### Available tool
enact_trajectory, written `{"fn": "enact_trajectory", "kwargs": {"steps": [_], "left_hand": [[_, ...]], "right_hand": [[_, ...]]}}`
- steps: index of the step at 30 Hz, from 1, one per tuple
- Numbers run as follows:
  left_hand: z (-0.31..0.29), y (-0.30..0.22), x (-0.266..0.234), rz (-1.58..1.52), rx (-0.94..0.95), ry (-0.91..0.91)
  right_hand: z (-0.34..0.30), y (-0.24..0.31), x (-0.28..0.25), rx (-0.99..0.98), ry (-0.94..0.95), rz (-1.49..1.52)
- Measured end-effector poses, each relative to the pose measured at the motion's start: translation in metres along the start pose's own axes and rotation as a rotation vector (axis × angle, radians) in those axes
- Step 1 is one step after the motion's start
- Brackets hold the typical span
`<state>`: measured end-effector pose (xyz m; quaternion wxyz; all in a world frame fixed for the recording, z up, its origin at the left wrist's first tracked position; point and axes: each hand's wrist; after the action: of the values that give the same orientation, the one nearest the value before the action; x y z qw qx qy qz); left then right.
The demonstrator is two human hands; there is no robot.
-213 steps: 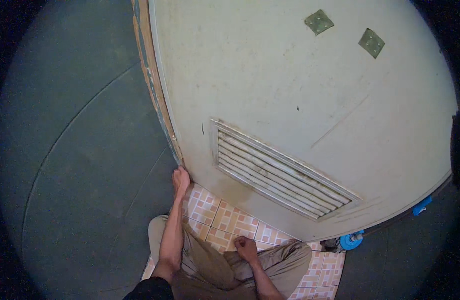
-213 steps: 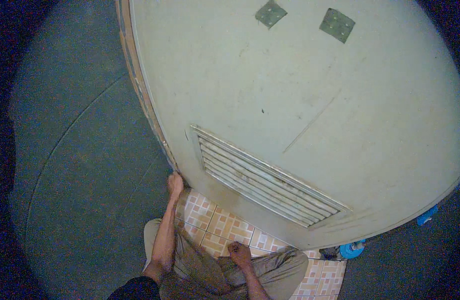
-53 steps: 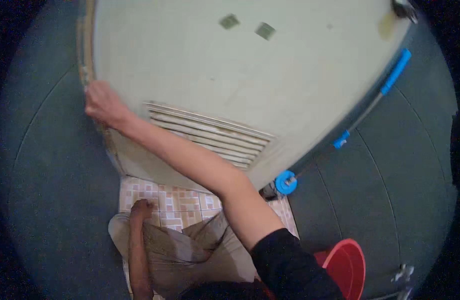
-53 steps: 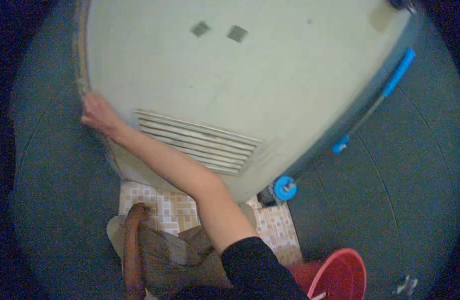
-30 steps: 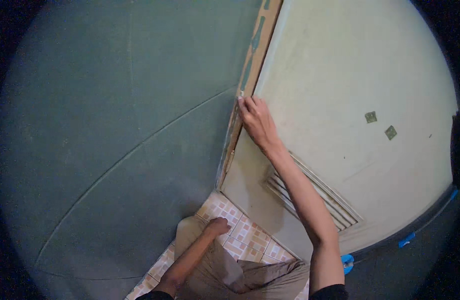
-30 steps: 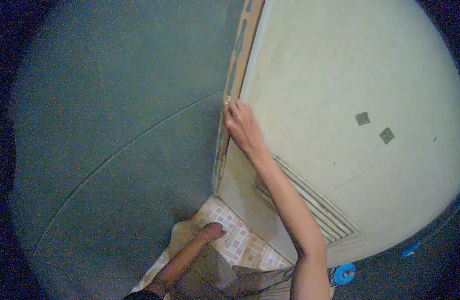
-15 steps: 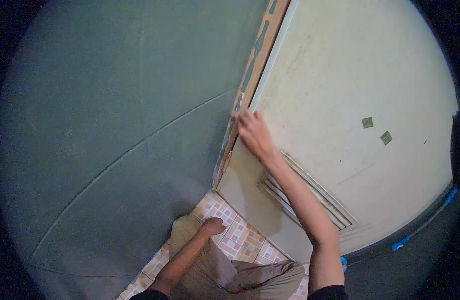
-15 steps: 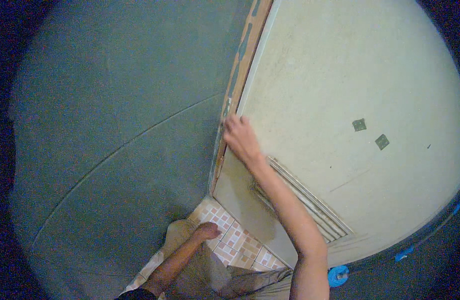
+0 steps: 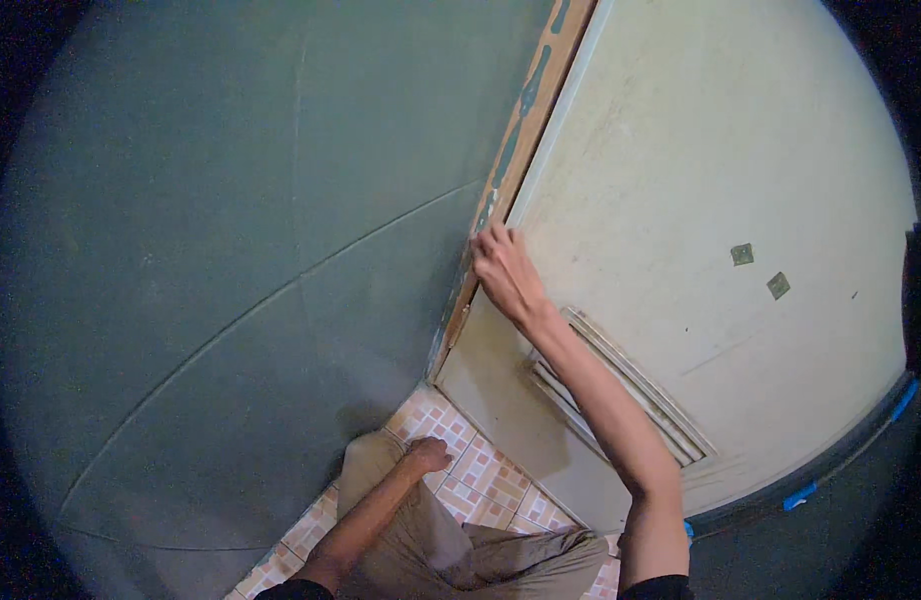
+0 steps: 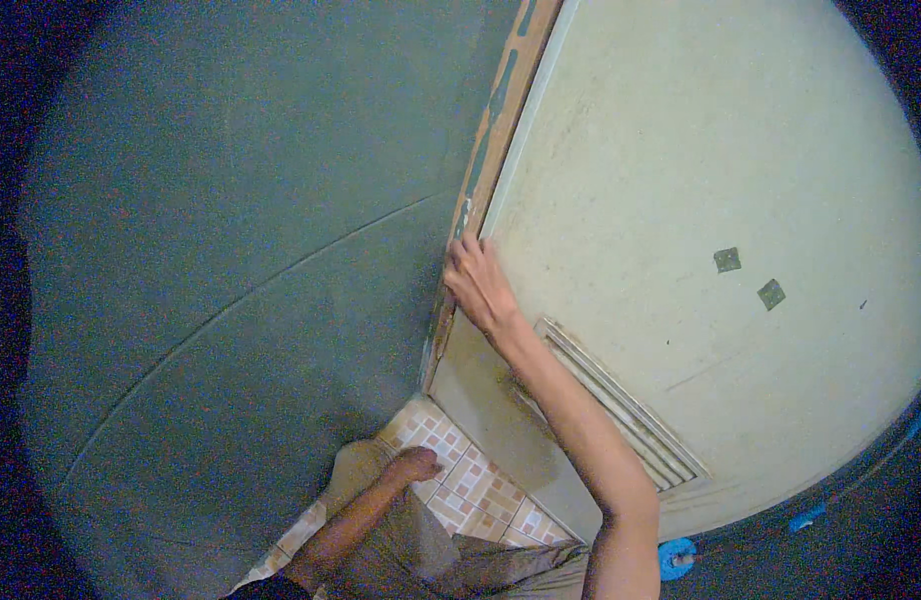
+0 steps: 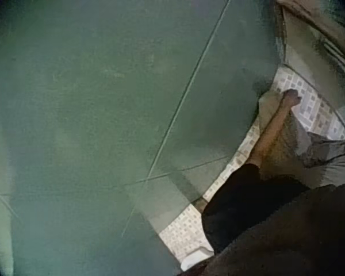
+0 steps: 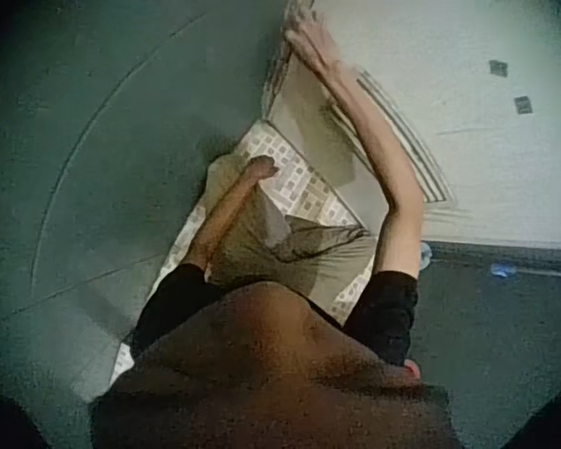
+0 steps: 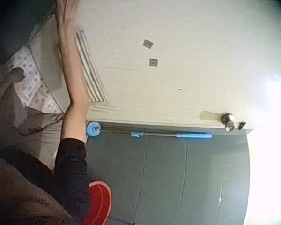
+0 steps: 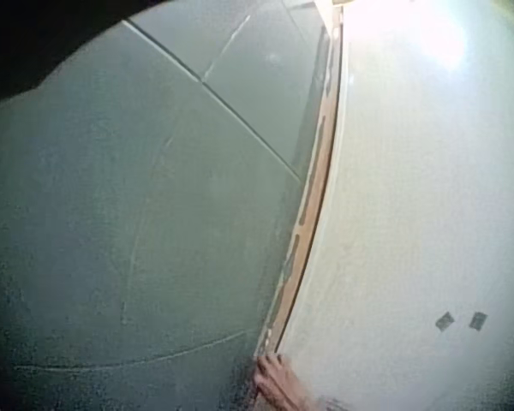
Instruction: The person applies a substance into a gap along the vertical edge of a wooden door frame and presses the frame back against the wall using their fingers.
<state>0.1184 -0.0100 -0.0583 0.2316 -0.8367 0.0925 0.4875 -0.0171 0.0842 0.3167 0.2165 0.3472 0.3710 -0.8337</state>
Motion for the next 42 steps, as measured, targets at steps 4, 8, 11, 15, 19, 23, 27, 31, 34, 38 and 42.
{"fn": "enact_trajectory", "kwargs": {"steps": [4,8,11,15,19,23,27,31,34,38,42], "left_hand": [[0.003,-0.001,-0.001,-0.016,-0.004,0.000],[0.004,0.007,0.010,-0.022,0.038,-0.119],[0.004,0.005,0.008,-0.016,0.025,-0.122],[0.000,-0.002,-0.004,-0.016,0.031,-0.014],[-0.001,0.002,0.001,-0.010,-0.013,-0.089],[-0.003,-0.003,-0.002,-0.012,-0.013,-0.047],[-0.002,0.003,0.004,0.021,0.012,-0.061],[0.001,0.002,0.004,0.006,0.009,-0.120],[-0.002,-0.001,0.007,0.038,0.003,-0.107],[0.001,0.003,0.008,0.029,0.012,-0.116],[0.007,0.008,0.009,0.030,0.023,-0.098]], "right_hand": [[0.014,-0.020,-0.037,0.082,-0.222,0.065],[-0.012,-0.003,0.002,-0.110,0.129,0.023],[-0.005,0.009,0.005,-0.036,0.216,0.034],[0.008,-0.024,-0.027,-0.011,-0.168,0.000],[0.006,-0.018,-0.016,0.023,-0.122,-0.036],[-0.005,-0.001,0.018,-0.051,0.078,0.106],[0.018,-0.009,-0.022,0.043,-0.089,0.028],[-0.005,-0.021,-0.009,-0.094,-0.028,-0.085],[-0.005,-0.005,-0.005,-0.058,0.070,-0.033],[0.015,-0.014,-0.037,0.064,-0.011,0.012],[0.008,-0.020,-0.027,0.023,-0.062,-0.097]]}}
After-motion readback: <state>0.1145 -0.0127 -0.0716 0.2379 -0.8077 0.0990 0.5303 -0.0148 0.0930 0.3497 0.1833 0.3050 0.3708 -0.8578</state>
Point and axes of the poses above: each hand's wrist, its own z-axis towards the middle knuckle, its own x-axis out of the palm, y = z × x, and after that the axes turned 12 degrees about z, right-handed
